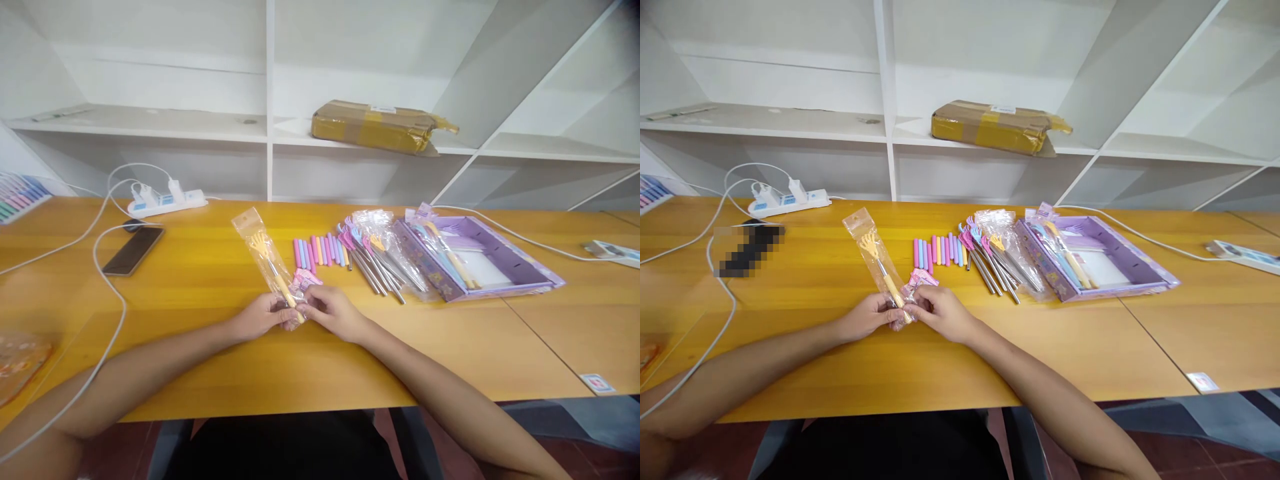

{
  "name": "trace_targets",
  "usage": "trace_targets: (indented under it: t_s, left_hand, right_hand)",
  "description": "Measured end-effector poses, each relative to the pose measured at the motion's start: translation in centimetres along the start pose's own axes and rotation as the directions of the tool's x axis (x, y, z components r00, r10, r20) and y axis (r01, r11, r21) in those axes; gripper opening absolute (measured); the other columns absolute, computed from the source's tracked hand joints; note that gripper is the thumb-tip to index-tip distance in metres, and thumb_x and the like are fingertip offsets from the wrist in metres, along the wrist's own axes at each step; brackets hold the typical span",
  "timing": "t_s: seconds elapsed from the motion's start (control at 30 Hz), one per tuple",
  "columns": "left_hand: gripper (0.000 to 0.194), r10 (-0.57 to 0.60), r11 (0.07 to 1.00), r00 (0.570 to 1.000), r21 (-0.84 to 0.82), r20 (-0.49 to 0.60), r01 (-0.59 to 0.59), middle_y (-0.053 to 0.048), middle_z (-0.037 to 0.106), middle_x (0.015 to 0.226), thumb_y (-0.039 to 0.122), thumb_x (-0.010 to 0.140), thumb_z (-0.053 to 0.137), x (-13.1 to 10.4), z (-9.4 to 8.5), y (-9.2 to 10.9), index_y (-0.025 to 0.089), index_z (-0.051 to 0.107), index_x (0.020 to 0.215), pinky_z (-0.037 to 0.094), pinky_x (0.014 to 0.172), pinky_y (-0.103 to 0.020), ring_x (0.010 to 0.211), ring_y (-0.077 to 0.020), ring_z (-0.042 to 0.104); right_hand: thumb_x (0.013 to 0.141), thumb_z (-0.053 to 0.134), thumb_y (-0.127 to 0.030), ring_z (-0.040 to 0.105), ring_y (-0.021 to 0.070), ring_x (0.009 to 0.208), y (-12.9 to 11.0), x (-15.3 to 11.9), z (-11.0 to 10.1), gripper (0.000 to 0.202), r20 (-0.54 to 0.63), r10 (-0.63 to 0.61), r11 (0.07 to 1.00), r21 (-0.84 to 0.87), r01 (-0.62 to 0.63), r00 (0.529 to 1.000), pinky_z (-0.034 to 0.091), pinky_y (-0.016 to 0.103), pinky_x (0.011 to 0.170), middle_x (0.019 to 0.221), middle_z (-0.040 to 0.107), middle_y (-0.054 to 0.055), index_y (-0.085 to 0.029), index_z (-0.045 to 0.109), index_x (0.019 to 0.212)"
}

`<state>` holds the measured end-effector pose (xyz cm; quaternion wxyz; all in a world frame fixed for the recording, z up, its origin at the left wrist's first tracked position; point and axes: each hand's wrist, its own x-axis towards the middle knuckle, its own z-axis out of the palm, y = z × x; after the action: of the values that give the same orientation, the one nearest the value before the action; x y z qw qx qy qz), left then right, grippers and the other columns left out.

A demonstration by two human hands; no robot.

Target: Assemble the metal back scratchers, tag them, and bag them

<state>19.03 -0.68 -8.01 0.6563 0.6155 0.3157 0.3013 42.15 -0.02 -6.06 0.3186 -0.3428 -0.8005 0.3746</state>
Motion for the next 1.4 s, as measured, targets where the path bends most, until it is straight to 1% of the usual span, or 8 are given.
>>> trace_targets:
  t_s: [0.4,0.6,0.7,0.8,0.93,1.07,1.2,1.4]
  left_hand:
    - [0.032,-0.012,0.987,0.982,0.159,0.187,-0.018,-0.003,0.067,0.086,0.046,0.097,0.064,-0.3,-0.6,1.0,0.015,0.067,0.104,0.051,0.074,-0.029,0.076,-0.0154,0.061]
    - [0.014,0.022,0.828,0.923,0.511,0.385,-0.233,-0.002,0.07,0.082,0.035,0.092,0.07,-1.2,-0.6,3.1,0.022,0.075,0.09,0.045,0.064,-0.025,0.068,-0.0152,0.06]
    - [0.017,0.097,0.813,0.896,0.485,0.433,-0.322,-0.005,0.073,0.093,0.036,0.096,0.065,-1.3,-0.3,3.5,0.023,0.075,0.09,0.049,0.075,-0.028,0.08,-0.0195,0.066]
    - [0.036,0.121,0.916,0.952,0.337,0.281,-0.216,-0.006,0.07,0.088,0.046,0.105,0.049,-1.0,-0.4,2.6,0.02,0.07,0.094,0.049,0.073,-0.03,0.077,-0.0189,0.064]
    - [0.034,0.121,0.992,0.982,0.052,-0.143,-0.115,-0.003,0.068,0.095,0.052,0.101,0.059,-0.1,-1.0,0.6,0.02,0.064,0.109,0.05,0.077,-0.028,0.084,-0.0171,0.063]
    - [0.029,0.078,0.996,0.957,-0.024,-0.28,-0.089,0.001,0.064,0.087,0.048,0.098,0.065,0.7,-1.4,-0.3,0.019,0.061,0.102,0.048,0.075,-0.026,0.079,-0.0143,0.061]
    - [0.029,0.098,0.995,0.963,0.041,-0.25,-0.09,0.001,0.063,0.088,0.043,0.098,0.066,0.7,-1.2,0.1,0.02,0.059,0.113,0.048,0.073,-0.026,0.075,-0.0132,0.06]
    - [0.02,0.118,0.98,0.975,0.183,-0.188,-0.083,-0.005,0.067,0.105,0.036,0.098,0.064,0.1,-0.8,0.8,0.019,0.065,0.108,0.05,0.083,-0.03,0.093,-0.0168,0.063]
  right_hand:
    - [0.102,0.055,-0.06,0.045,0.0114,0.066,0.3,0.2,-0.2,0.051,0.163,0.011,0.987,0.156,-0.036,0.987,0.038,0.024,0.063,0.07,0.053,-0.002,-0.017,0.058,0.075]
    - [0.094,0.066,-0.065,0.045,0.0086,0.057,0.3,0.0,0.3,0.048,0.14,0.074,0.872,0.471,-0.132,0.987,0.038,0.023,0.053,0.08,0.059,-0.002,-0.019,0.062,0.107]
    - [0.094,0.065,-0.065,0.042,0.0076,0.05,-0.1,0.1,0.3,0.046,0.138,0.133,0.839,0.511,-0.185,0.982,0.036,0.023,0.048,0.067,0.053,-0.005,-0.018,0.063,0.096]
    - [0.094,0.066,-0.063,0.046,0.0082,0.049,-0.6,0.0,0.2,0.046,0.266,0.133,0.841,0.479,-0.251,0.955,0.039,0.023,0.047,0.064,0.055,-0.004,-0.018,0.064,0.088]
    - [0.095,0.066,-0.06,0.054,0.0084,0.051,-1.3,-0.3,0.1,0.043,0.526,0.07,0.849,0.414,-0.328,0.847,0.044,0.023,0.049,0.075,0.065,-0.001,-0.017,0.064,0.095]
    - [0.108,0.048,-0.05,0.056,0.0113,0.059,-0.5,-0.1,-1.1,0.04,0.256,0.104,0.992,0.037,-0.117,0.961,0.046,0.026,0.061,0.076,0.065,0.0,-0.019,0.064,0.087]
    - [0.104,0.058,-0.041,0.062,0.0192,0.083,1.7,0.4,-3.0,0.022,-0.119,0.036,0.897,-0.434,-0.084,0.992,0.045,0.031,0.073,0.095,0.067,0.005,-0.021,0.066,0.1]
    - [0.093,0.076,-0.039,0.06,0.0184,0.082,3.7,0.3,-3.8,0.023,-0.069,0.078,0.846,-0.523,-0.103,0.995,0.043,0.03,0.07,0.099,0.064,0.004,-0.022,0.064,0.101]
